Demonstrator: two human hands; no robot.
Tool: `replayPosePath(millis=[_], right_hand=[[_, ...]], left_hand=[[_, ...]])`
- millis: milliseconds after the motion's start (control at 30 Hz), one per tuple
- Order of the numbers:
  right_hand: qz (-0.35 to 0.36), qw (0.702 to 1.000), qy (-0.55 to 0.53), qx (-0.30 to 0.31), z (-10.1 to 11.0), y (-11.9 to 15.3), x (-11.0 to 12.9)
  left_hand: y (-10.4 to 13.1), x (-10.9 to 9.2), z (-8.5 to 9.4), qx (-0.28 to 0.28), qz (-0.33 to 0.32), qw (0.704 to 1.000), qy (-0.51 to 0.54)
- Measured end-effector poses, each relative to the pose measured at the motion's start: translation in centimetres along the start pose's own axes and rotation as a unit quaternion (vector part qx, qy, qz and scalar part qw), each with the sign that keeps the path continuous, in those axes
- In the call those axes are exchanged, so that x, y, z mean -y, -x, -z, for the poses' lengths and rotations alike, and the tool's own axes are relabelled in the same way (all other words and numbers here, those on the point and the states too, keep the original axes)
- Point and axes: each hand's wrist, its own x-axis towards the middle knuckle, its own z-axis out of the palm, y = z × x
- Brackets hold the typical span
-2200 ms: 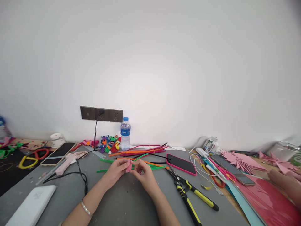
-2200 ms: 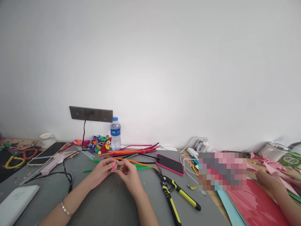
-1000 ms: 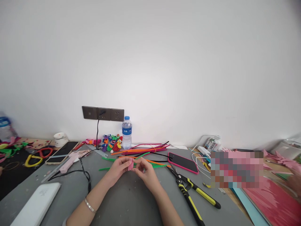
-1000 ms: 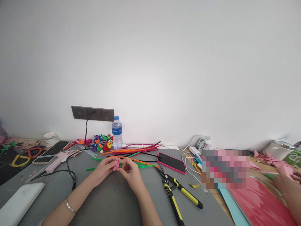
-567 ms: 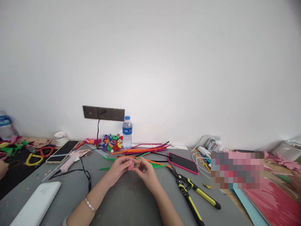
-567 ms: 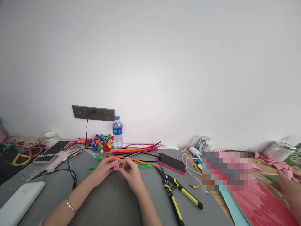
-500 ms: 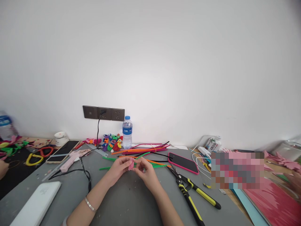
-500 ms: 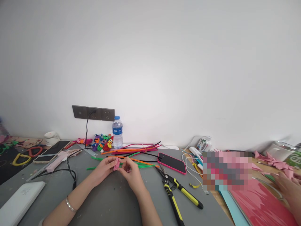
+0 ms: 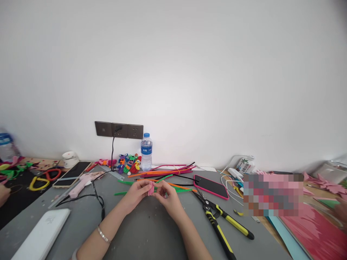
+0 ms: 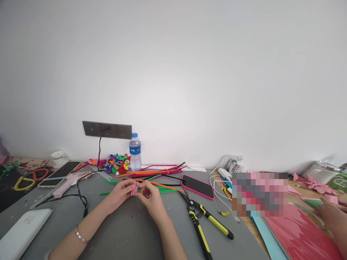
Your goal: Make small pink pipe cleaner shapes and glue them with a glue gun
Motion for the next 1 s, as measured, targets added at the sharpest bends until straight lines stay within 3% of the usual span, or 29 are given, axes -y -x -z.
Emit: replayPosePath(millis=[1000], right_hand=[[0.003,1.000,0.010,0.000,0.08,-0.05,0.14]], left_hand=[[0.03,-0.13,-0.14,-0.006,-0.005,1.000,-0.017]])
